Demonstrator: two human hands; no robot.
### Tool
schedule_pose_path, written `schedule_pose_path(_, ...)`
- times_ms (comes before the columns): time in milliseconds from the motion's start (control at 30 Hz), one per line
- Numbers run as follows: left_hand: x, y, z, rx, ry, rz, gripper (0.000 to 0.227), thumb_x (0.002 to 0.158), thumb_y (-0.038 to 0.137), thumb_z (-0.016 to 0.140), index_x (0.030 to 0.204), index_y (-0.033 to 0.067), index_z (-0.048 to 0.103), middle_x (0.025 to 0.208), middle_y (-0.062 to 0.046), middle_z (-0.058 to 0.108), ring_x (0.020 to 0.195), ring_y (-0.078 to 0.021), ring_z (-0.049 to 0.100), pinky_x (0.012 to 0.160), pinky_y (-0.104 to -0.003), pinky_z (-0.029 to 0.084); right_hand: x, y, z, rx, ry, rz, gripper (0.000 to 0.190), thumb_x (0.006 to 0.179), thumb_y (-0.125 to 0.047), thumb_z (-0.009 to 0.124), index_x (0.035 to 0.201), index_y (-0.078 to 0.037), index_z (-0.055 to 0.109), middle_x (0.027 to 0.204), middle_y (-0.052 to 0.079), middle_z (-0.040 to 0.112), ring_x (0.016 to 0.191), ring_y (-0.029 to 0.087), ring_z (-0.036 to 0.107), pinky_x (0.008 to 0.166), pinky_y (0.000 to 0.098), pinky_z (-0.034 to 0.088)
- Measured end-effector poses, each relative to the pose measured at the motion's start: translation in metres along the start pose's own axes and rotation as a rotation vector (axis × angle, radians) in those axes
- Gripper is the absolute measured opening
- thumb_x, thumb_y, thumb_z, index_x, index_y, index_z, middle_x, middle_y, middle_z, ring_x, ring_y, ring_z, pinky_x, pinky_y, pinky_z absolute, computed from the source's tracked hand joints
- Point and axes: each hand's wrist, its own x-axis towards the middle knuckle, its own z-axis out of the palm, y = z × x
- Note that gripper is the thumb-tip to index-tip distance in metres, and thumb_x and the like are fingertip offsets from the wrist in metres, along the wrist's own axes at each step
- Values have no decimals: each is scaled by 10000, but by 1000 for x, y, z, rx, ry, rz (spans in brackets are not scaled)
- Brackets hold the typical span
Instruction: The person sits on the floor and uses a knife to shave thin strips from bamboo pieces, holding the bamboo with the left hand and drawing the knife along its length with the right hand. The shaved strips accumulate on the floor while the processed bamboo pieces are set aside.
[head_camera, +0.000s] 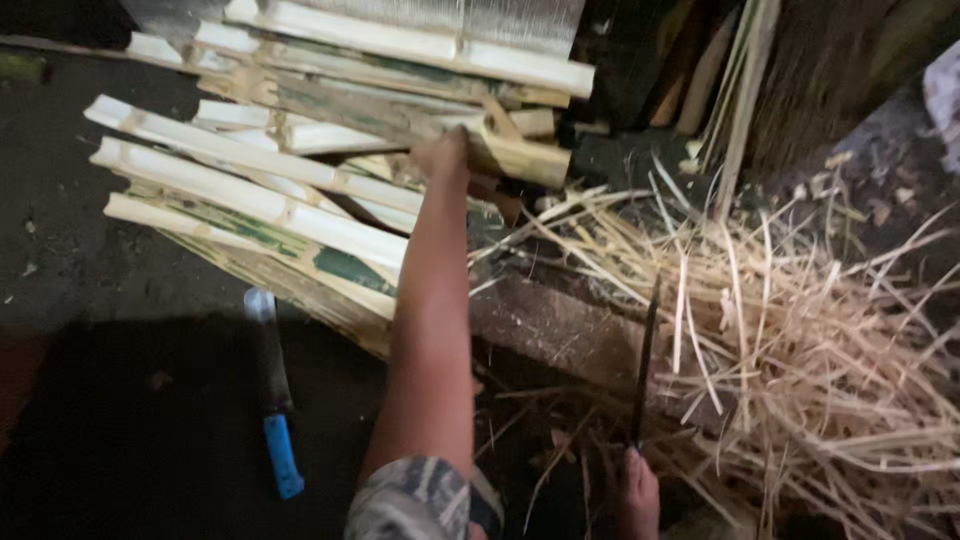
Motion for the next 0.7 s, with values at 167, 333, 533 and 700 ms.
schedule_pose_path(167, -26, 25, -32, -430, 130, -154, 610, 812, 133, 706, 1330, -79, 464, 1293, -252, 630, 1018, -353, 675, 874, -519, 607, -2, 14, -9, 366, -127, 324, 485, 1072, -444, 511, 1013, 13, 665, 771, 42, 556, 721, 172, 508, 668, 346, 440)
schedule_pose_path(333, -97, 80, -84, -795, 68, -298, 564, 868, 260, 701, 1290, -87, 558, 1182, -198, 662, 929, -322, 672, 789, -484, 592, 15, 18, -39, 666, -168, 707, 528, 1027, -606, 558, 856, -106, 562, 604, 33, 450, 491, 222, 426, 458, 392, 316)
schedule_pose_path(533, -213, 47, -128, -411, -159, 153, 426, 943, 317, 709, 1095, -81, 706, 1019, -156, 707, 855, -244, 669, 724, -377, 575, -13, -41, -37, 469, 40, 656, 271, 975, -399, 685, 885, -223, 499, 666, 7, 486, 535, 185, 463, 484, 427, 365)
schedule_pose_path(700, -336, 91, -130, -545, -359, 388, 354, 956, 312, 690, 1053, -26, 656, 929, -119, 697, 801, -206, 676, 718, -384, 582, -14, -26, -47, 373, -159, 543, 238, 1007, -315, 648, 919, -121, 541, 678, 61, 411, 566, 232, 409, 542, 450, 345)
